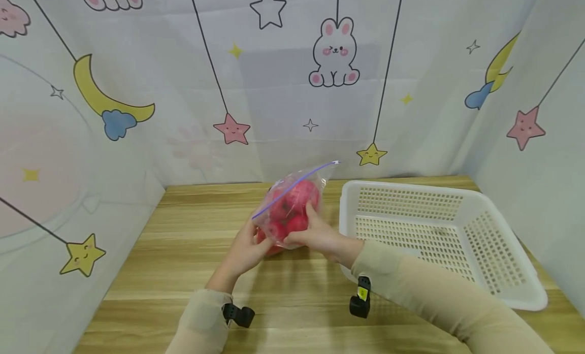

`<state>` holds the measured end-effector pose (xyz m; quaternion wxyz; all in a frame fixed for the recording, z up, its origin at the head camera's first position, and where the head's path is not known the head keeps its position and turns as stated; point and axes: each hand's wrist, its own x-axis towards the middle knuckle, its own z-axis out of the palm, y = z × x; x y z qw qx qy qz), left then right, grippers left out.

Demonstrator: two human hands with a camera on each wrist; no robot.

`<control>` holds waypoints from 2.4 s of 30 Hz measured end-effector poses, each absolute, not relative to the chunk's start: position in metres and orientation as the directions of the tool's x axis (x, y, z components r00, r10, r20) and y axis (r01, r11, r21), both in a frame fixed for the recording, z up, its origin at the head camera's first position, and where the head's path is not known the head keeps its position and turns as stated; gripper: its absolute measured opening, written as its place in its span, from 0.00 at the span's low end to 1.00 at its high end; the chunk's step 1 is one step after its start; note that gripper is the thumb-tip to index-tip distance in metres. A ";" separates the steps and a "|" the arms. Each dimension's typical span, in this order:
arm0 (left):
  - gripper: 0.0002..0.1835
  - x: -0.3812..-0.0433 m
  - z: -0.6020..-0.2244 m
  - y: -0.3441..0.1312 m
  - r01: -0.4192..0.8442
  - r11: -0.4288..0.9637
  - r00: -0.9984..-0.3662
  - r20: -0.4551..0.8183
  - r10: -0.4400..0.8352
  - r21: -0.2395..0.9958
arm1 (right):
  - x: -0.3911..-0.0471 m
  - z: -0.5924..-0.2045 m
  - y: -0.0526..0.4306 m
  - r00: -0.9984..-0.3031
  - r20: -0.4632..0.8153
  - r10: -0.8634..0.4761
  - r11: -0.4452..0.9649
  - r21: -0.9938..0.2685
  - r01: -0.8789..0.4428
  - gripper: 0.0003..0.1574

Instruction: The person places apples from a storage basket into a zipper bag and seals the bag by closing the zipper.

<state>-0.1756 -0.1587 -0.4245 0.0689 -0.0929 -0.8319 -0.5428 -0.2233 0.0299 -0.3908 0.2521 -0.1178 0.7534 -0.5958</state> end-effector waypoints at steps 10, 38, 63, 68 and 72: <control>0.33 -0.174 -0.420 -0.140 0.282 0.604 -0.952 0.293 0.083 0.745 | -0.223 -0.391 0.019 -0.814 -0.169 -0.556 0.244 -0.969 0.034 0.79; 0.22 -0.171 -0.441 -0.097 0.397 0.803 -0.836 0.536 0.116 0.445 | -0.214 -0.380 0.005 -0.888 0.150 -0.434 0.360 -0.875 -0.324 0.44; 0.28 -0.217 -0.419 -0.188 0.041 0.518 -0.991 0.102 -0.088 0.854 | -0.249 -0.357 0.040 -0.716 0.150 -0.682 0.271 -0.857 -0.438 0.18; 0.26 -0.226 -0.417 -0.193 0.039 0.471 -0.998 0.055 -0.019 0.881 | -0.254 -0.352 0.047 -0.662 0.143 -0.736 0.270 -0.835 -0.480 0.18; 0.24 -0.226 -0.418 -0.192 0.051 0.473 -0.999 0.052 0.010 0.880 | -0.259 -0.349 0.053 -0.658 0.122 -0.743 0.289 -0.828 -0.481 0.18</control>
